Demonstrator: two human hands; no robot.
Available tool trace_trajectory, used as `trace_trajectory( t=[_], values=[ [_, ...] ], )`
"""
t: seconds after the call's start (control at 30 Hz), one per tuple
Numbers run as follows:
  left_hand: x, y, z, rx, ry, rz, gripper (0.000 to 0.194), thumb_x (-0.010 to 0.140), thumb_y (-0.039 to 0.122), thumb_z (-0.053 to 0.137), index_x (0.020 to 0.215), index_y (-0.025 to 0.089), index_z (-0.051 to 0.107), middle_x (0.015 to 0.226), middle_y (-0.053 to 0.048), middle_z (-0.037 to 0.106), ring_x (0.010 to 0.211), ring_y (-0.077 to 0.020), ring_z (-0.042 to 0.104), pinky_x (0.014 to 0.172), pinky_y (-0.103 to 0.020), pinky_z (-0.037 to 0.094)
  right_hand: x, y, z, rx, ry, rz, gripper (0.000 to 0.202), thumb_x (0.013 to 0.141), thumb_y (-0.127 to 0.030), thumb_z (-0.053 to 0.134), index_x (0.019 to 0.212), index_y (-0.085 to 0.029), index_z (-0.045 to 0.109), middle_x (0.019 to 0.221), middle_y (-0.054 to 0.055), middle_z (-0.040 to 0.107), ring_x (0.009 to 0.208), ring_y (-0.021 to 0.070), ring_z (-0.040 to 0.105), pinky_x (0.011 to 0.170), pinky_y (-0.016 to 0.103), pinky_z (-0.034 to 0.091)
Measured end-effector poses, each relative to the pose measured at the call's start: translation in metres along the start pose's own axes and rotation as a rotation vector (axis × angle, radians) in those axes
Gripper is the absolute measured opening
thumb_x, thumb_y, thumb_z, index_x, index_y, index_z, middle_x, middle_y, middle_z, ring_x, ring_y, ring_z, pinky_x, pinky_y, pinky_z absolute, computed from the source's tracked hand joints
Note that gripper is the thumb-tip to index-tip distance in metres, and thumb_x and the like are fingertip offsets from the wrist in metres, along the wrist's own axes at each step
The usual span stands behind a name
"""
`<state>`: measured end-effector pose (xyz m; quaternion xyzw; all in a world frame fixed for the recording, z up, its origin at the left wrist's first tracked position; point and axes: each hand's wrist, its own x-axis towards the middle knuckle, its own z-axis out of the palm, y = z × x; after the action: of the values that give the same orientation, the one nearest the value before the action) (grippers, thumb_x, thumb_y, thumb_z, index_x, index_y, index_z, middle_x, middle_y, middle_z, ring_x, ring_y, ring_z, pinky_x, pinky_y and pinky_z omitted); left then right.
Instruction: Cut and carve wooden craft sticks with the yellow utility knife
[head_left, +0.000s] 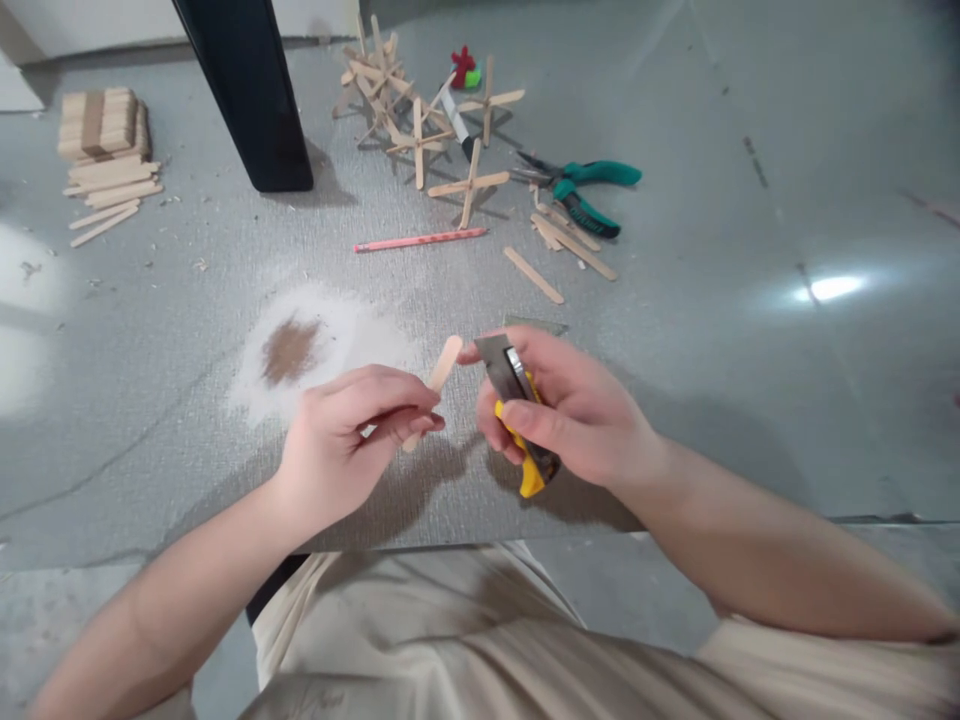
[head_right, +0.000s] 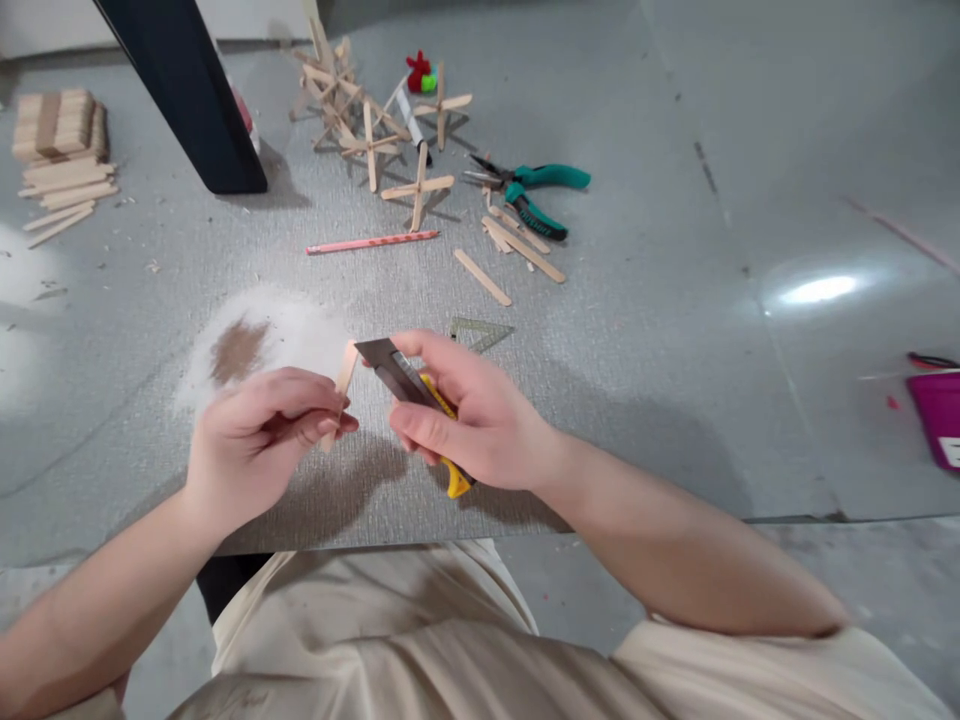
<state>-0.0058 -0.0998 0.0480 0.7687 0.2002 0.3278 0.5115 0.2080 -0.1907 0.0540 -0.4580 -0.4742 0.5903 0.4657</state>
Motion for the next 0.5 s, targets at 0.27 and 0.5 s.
trace_trajectory(
  t=[0.27, 0.5],
  values=[
    [0.004, 0.002, 0.008, 0.083, -0.175, 0.118, 0.013, 0.092, 0.006, 0.063, 0.097, 0.018, 0.066, 0.087, -0.003, 0.074, 0.075, -0.01, 0.073, 0.065, -0.017, 0.059, 0.006, -0.004, 0.01, -0.056, -0.013, 0.046, 0.013, 0.097, -0.031, 0.057, 0.095, -0.019, 0.056, 0.064, -0.005, 0.058, 0.047, 0.0073, 0.053, 0.044, 0.018, 0.044],
    [0.001, 0.005, 0.011, 0.245, -0.215, 0.184, 0.018, 0.095, 0.001, 0.051, 0.093, 0.017, 0.058, 0.087, -0.001, 0.071, 0.079, -0.0078, 0.07, 0.074, -0.016, 0.058, 0.003, -0.008, 0.014, -0.22, 0.015, 0.032, 0.012, 0.095, -0.027, 0.056, 0.086, -0.019, 0.056, 0.06, -0.005, 0.06, 0.044, 0.008, 0.053, 0.044, 0.02, 0.043]
  ],
)
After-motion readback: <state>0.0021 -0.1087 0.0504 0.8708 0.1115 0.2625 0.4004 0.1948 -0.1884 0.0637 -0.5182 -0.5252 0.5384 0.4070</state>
